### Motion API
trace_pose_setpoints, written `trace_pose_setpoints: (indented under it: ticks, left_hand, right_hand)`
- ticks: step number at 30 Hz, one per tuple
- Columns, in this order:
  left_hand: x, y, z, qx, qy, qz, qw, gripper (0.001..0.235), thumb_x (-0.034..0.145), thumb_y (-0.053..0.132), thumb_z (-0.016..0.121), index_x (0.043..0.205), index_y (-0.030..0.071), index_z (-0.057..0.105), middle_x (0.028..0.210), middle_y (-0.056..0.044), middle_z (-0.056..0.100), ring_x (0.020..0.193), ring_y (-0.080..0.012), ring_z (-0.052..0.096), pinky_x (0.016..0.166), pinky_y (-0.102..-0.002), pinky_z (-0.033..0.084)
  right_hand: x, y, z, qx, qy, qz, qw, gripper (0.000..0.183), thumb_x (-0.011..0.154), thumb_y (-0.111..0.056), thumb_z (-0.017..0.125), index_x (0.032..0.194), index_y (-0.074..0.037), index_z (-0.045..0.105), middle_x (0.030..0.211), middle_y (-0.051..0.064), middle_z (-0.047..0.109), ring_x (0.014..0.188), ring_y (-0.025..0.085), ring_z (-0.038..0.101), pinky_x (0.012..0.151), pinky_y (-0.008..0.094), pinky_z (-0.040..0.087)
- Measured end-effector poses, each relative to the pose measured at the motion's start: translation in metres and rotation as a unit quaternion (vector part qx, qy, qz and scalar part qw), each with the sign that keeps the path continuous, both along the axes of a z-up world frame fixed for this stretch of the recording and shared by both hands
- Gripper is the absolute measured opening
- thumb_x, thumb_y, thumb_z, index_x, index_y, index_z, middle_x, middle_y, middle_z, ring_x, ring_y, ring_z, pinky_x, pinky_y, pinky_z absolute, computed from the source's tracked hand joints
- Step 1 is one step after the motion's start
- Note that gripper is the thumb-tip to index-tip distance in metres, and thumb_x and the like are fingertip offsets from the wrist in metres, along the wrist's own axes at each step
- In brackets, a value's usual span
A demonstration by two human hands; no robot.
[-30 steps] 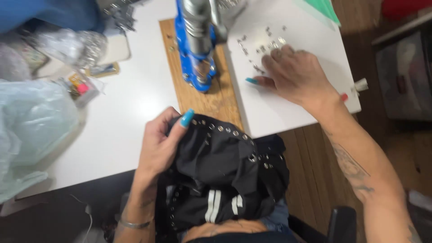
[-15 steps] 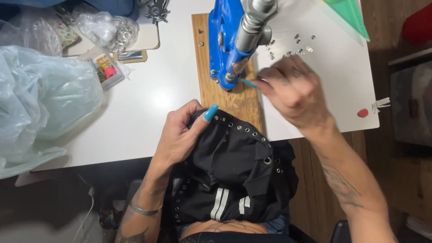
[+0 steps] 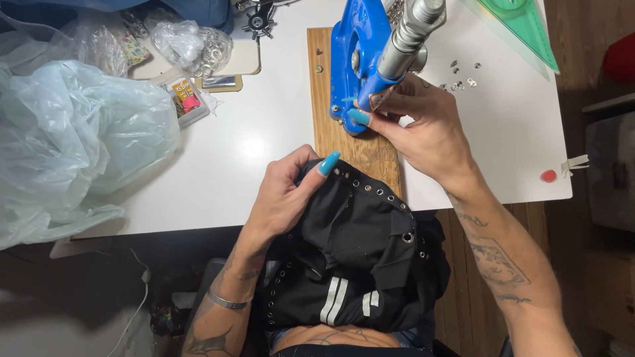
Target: Attaching metal eyelets to a black garment using a manual grommet press
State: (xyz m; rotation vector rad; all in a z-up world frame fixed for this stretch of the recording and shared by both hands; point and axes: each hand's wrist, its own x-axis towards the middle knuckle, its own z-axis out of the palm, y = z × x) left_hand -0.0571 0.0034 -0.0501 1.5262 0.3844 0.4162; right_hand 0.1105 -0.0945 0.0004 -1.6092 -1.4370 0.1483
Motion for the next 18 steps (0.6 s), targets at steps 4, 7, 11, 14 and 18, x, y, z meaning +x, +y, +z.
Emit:
trace_pose_setpoints:
  ticks: [4, 7, 11, 14, 18]
  left_hand:
    - [-0.002, -0.002, 0.003, 0.009, 0.003, 0.008, 1.0, 0.022, 0.085, 0.021, 0.054, 0.071, 0.003, 0.054, 0.048, -0.007, 0.045, 0.05, -0.0109, 0.041, 0.046, -0.024, 0.039]
    - [-0.002, -0.005, 0.015, 0.022, 0.003, 0.006, 1.0, 0.02, 0.086, 0.021, 0.053, 0.078, 0.003, 0.057, 0.051, -0.008, 0.048, 0.054, -0.0116, 0.043, 0.05, -0.026, 0.041]
    - [-0.001, -0.01, 0.032, -0.016, -0.009, 0.027, 0.999, 0.017, 0.086, 0.018, 0.052, 0.086, 0.003, 0.06, 0.056, -0.002, 0.048, 0.061, -0.0091, 0.043, 0.055, -0.022, 0.043]
    - [-0.002, -0.017, 0.041, -0.022, -0.024, 0.04, 0.999, 0.016, 0.085, 0.017, 0.053, 0.083, 0.003, 0.06, 0.055, -0.003, 0.048, 0.057, -0.0082, 0.042, 0.051, -0.021, 0.042]
    - [-0.005, -0.018, 0.053, -0.01, -0.028, 0.053, 0.998, 0.017, 0.085, 0.018, 0.053, 0.085, 0.002, 0.06, 0.058, -0.003, 0.049, 0.062, -0.0084, 0.042, 0.053, -0.022, 0.042]
  right_hand:
    - [0.002, -0.015, -0.007, -0.026, -0.01, -0.03, 0.999, 0.015, 0.077, 0.002, 0.07, 0.091, 0.004, 0.064, 0.067, 0.015, 0.046, 0.055, 0.023, 0.051, 0.053, 0.032, 0.045]
    - [-0.001, -0.038, -0.012, -0.053, -0.039, -0.079, 0.995, 0.023, 0.078, -0.007, 0.07, 0.098, 0.001, 0.064, 0.066, 0.014, 0.046, 0.052, 0.023, 0.051, 0.051, 0.033, 0.044]
    - [-0.022, -0.061, -0.018, -0.134, 0.021, -0.066, 0.989, 0.031, 0.078, -0.025, 0.061, 0.104, -0.008, 0.061, 0.093, 0.014, 0.053, 0.071, 0.024, 0.052, 0.063, 0.031, 0.046]
    - [-0.035, -0.066, -0.011, -0.185, 0.067, -0.005, 0.98, 0.028, 0.081, -0.03, 0.057, 0.096, -0.007, 0.057, 0.109, 0.013, 0.049, 0.095, 0.032, 0.047, 0.082, 0.04, 0.039]
    - [-0.027, -0.073, -0.02, -0.153, 0.263, 0.029, 0.952, 0.024, 0.084, -0.018, 0.051, 0.105, -0.005, 0.054, 0.088, 0.007, 0.055, 0.082, 0.013, 0.046, 0.077, 0.034, 0.045]
